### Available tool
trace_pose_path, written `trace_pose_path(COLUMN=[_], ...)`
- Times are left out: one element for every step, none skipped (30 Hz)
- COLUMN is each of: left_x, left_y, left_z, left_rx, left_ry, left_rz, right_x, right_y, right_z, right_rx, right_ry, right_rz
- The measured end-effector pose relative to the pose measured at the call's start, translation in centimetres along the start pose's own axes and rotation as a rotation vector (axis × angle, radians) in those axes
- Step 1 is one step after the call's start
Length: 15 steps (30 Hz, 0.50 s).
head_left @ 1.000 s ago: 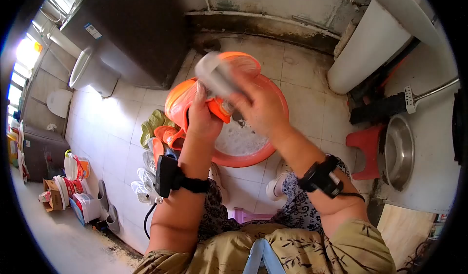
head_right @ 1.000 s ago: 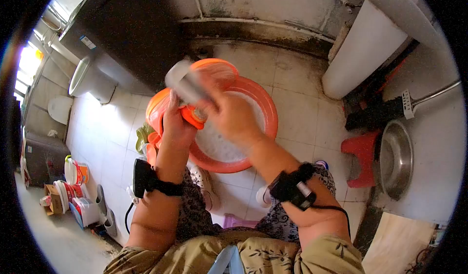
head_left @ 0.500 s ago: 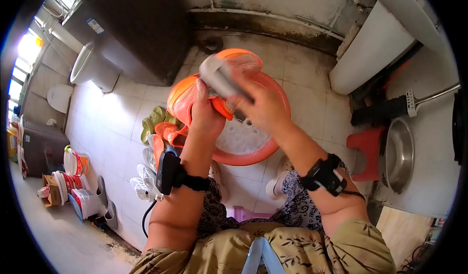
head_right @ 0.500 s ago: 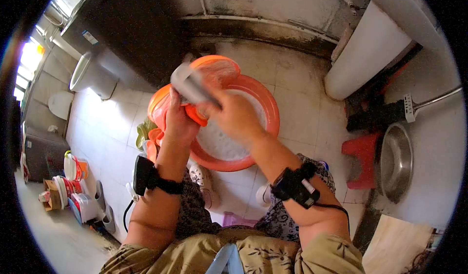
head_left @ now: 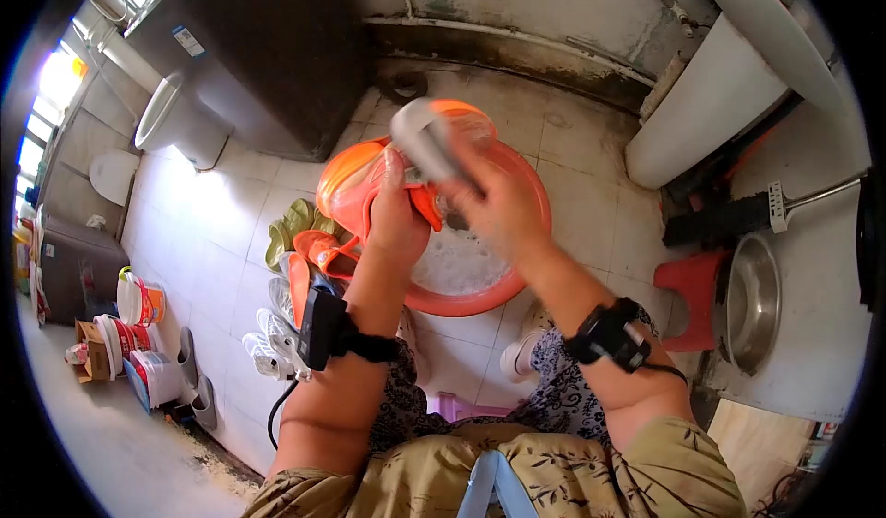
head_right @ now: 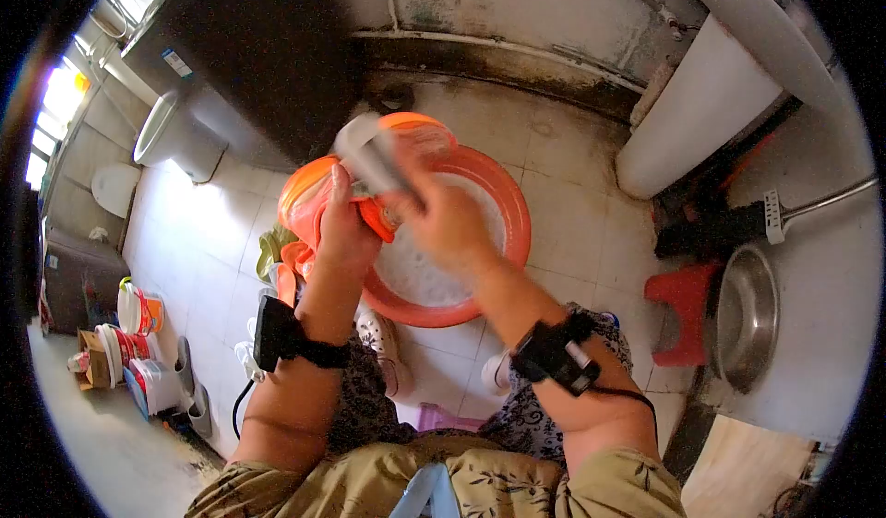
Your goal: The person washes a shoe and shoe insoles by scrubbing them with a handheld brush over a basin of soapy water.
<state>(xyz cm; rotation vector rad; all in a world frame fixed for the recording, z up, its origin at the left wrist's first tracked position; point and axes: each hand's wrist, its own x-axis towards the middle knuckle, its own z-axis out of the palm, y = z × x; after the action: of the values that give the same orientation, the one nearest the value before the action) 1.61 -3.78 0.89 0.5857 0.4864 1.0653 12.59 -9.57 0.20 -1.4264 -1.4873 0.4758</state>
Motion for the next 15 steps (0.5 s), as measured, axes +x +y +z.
trace_pose_path(left_x=[-0.1, 0.0, 0.2, 0.4, 0.5, 0.4, 0.3, 0.2, 0.2, 0.3, 0.5, 0.6, 0.4, 0.1, -0.2], left_y=[0.0, -0.1, -0.3, -0.5, -0.7, -0.7, -0.6, -0.5, -0.4, -0.3, -0.3, -0.2, -0.2, -0.1, 0.0], left_z=[0.0, -0.6, -1.0, -1.2, -1.4, -1.4, -1.3, -1.2, -1.1, -1.4, -1.8, -2.0, -1.9, -1.6, -1.4], left_rx=[-0.061, -0.101, -0.099, -0.089, -0.083, -0.087, -0.093, -0.07, -0.05, -0.058, 0.009, 0.076, 0.07, 0.01, -0.046], left_ry=[0.035, -0.043, -0.043, -0.071, -0.098, -0.126, -0.132, -0.101, -0.065, -0.06, -0.048, -0.035, -0.031, -0.003, 0.024], left_rz=[-0.009, -0.017, -0.017, 0.002, 0.019, 0.012, 0.014, -0.014, -0.039, -0.031, -0.046, -0.062, -0.057, -0.064, -0.076], right_x=[0.2, 0.4, 1.0, 1.7, 1.8, 2.0, 2.1, 1.8, 1.7, 1.6, 1.3, 0.9, 0.2, -0.1, -0.1], right_y=[0.4, 1.1, 2.0, 3.4, 4.6, 5.4, 6.1, 6.6, 6.4, 6.0, 5.5, 4.1, 2.2, 1.1, 1.0], right_z=[-0.2, -0.6, -1.2, -1.9, -2.7, -3.6, -4.0, -3.7, -3.3, -2.6, -1.7, -0.9, -0.3, -0.1, -0.4], right_rx=[0.002, -0.092, -0.187, -0.174, -0.175, -0.227, -0.282, -0.253, -0.259, -0.116, 0.028, 0.024, 0.075, 0.128, 0.132], right_ry=[-0.001, 0.012, 0.026, 0.03, 0.032, 0.048, 0.066, 0.107, 0.102, 0.129, 0.154, 0.145, 0.061, -0.021, -0.019], right_rz=[0.002, 0.015, 0.022, 0.16, 0.162, 0.241, 0.317, 0.313, 0.305, 0.256, 0.207, 0.201, 0.08, -0.038, -0.034])
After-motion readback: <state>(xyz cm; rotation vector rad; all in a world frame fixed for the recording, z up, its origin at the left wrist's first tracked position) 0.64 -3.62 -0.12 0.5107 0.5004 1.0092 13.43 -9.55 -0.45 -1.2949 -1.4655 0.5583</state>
